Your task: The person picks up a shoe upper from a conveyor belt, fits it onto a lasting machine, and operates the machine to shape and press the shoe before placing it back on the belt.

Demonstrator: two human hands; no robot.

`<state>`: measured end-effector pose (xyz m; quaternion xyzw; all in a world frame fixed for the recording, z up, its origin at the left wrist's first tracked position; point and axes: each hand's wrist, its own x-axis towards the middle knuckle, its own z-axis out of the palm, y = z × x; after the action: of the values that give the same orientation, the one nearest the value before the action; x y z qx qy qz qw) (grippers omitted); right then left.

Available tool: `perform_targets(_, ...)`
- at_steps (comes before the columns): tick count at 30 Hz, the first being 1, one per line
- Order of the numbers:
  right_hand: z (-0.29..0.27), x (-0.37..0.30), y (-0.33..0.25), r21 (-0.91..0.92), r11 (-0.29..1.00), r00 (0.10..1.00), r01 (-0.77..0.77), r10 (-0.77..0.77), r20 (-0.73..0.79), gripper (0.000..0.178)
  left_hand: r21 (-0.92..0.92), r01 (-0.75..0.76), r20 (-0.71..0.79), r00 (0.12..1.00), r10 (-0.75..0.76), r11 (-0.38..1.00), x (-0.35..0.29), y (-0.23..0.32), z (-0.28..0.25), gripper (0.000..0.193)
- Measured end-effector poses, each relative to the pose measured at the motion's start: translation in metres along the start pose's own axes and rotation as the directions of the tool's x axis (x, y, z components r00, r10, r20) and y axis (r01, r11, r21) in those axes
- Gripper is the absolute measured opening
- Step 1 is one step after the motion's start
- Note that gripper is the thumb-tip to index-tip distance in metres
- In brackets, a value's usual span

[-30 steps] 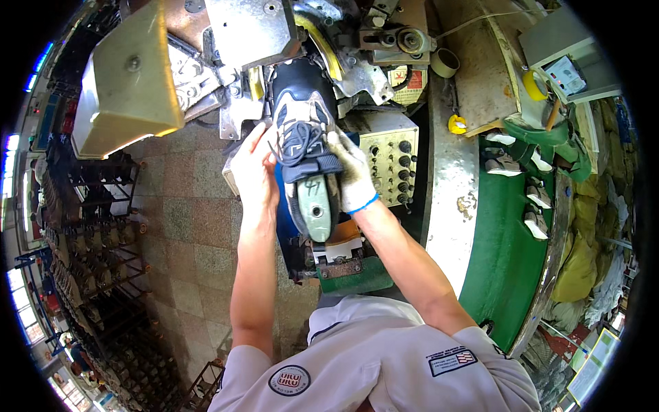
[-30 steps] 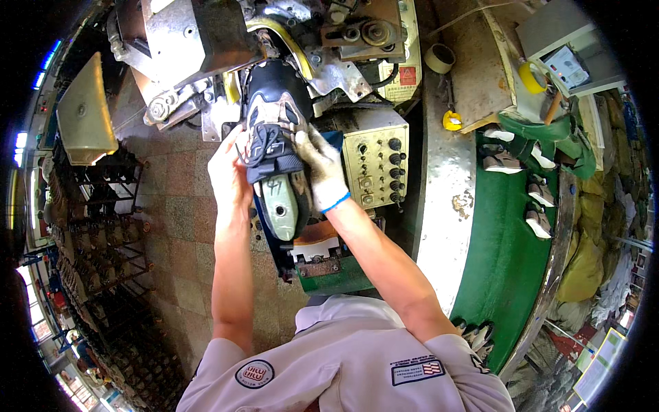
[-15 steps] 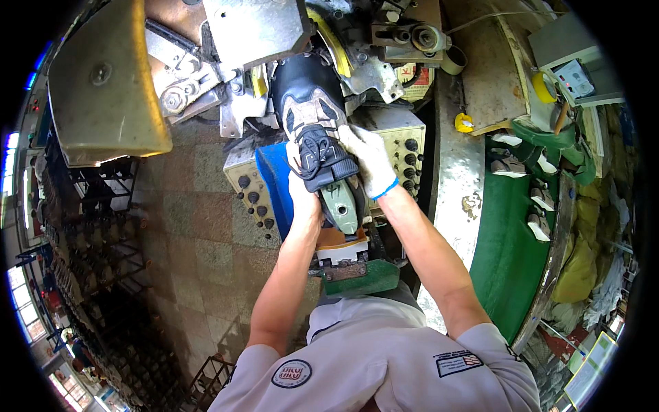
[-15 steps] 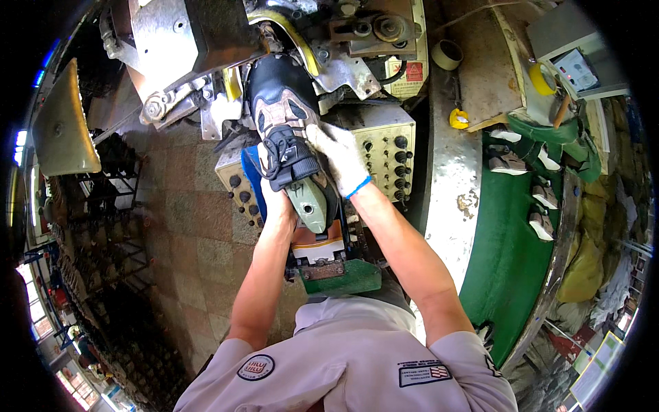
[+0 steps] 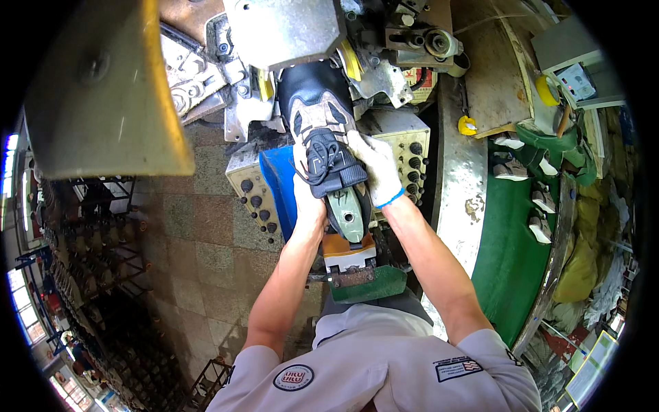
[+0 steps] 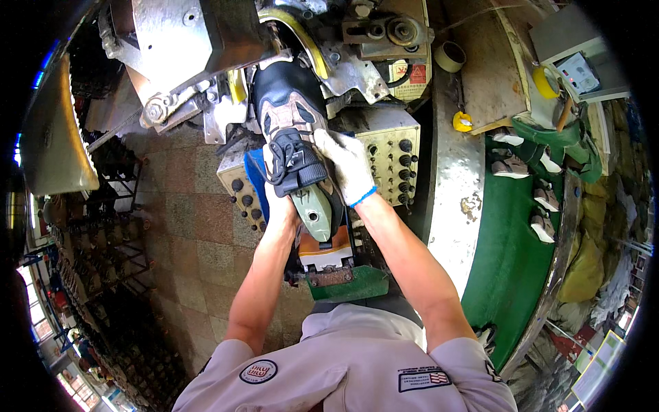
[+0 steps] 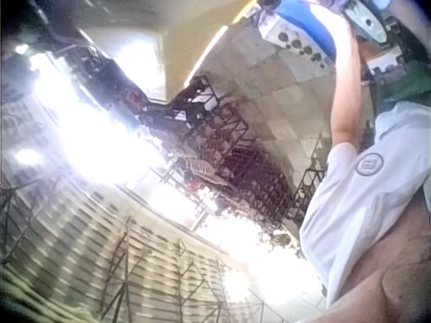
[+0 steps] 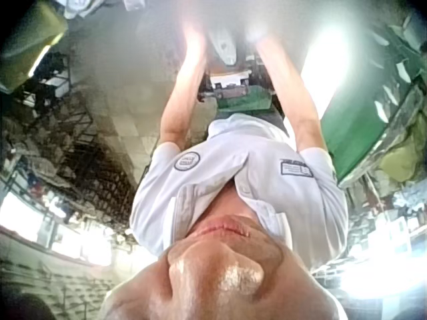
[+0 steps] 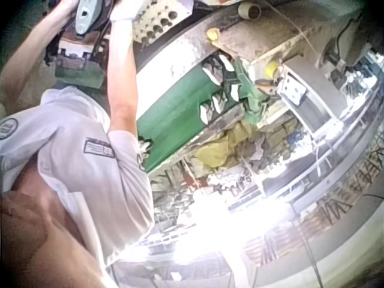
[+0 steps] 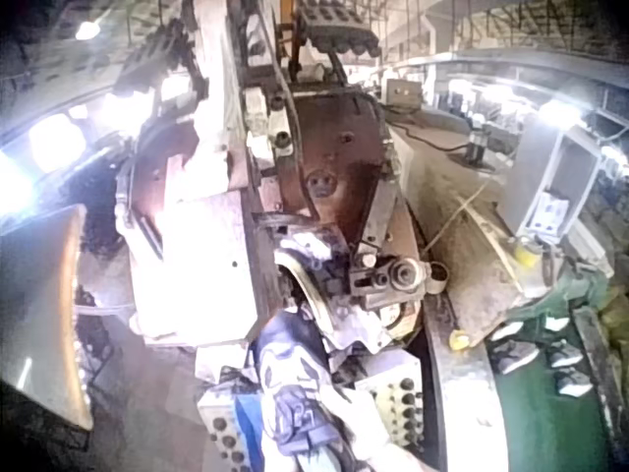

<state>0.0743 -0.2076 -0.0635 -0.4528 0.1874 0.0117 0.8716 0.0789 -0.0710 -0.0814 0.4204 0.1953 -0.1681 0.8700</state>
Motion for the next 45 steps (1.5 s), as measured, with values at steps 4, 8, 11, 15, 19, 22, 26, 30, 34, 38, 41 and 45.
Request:
perform_targets(4,0.005,-0.001,0.010,0.028,0.998,0.999,0.051,-0.050,-0.022,0.029,-0.089,0.027,0.014,1.000,-0.026,0.996,0.015,0.000,-0.013,0.045)
perform_targets(8,0.025,-0.001,0.017,0.044,0.991,0.991,0.127,-0.126,-0.042,0.022,0.164,-0.186,0.095,0.980,0.172,0.969,0.036,-0.001,-0.049,0.037)
perform_targets(11,0.021,0.000,0.018,0.006,0.988,0.981,0.155,-0.153,-0.122,0.026,0.322,-0.149,0.179,0.979,0.095,0.935,0.014,0.027,-0.011,0.039)
perform_targets(15,0.033,-0.008,0.012,0.046,0.987,0.982,0.151,-0.145,-0.120,0.031,0.545,-0.369,0.240,0.929,0.282,0.753,0.009,0.030,-0.015,0.038)
perform_targets(19,0.028,0.000,0.020,-0.050,0.977,0.972,0.207,-0.211,-0.105,0.034,0.517,-0.347,0.203,0.938,0.282,0.782,0.006,0.036,-0.009,0.045)
perform_targets(22,0.022,0.000,0.022,-0.055,0.967,0.963,0.250,-0.254,-0.089,0.034,0.151,-0.202,0.123,0.975,0.184,0.968,0.013,0.025,-0.010,0.063)
perform_targets(26,-0.044,-0.052,0.018,-0.372,0.912,0.932,0.172,-0.273,-0.238,0.059,0.807,-0.294,0.131,0.935,0.330,0.512,-0.020,-0.013,-0.093,0.067)
perform_targets(30,-0.144,-0.145,0.012,-0.071,0.974,0.955,0.217,-0.227,-0.189,0.048,0.911,-0.285,0.258,0.958,0.128,0.299,-0.057,-0.122,-0.206,0.085)
perform_targets(34,-0.161,-0.200,-0.013,-0.335,0.936,0.863,0.112,-0.258,-0.434,0.049,0.946,-0.324,0.320,0.935,0.152,0.005,-0.065,-0.141,-0.190,0.087)
perform_targets(38,-0.154,-0.193,-0.007,-0.246,0.968,0.928,0.051,-0.137,-0.347,0.049,0.962,-0.271,0.264,0.945,0.192,0.013,-0.049,-0.150,-0.201,0.083)
perform_targets(41,-0.125,-0.170,-0.009,-0.199,0.978,0.966,0.058,-0.105,-0.236,0.050,0.979,-0.203,0.199,0.969,0.150,0.016,-0.038,-0.131,-0.218,0.082)
perform_targets(45,-0.096,-0.171,-0.014,-0.186,0.978,0.986,0.091,-0.115,-0.123,0.050,0.947,-0.153,0.144,0.988,0.051,0.284,-0.064,-0.062,-0.221,0.087)
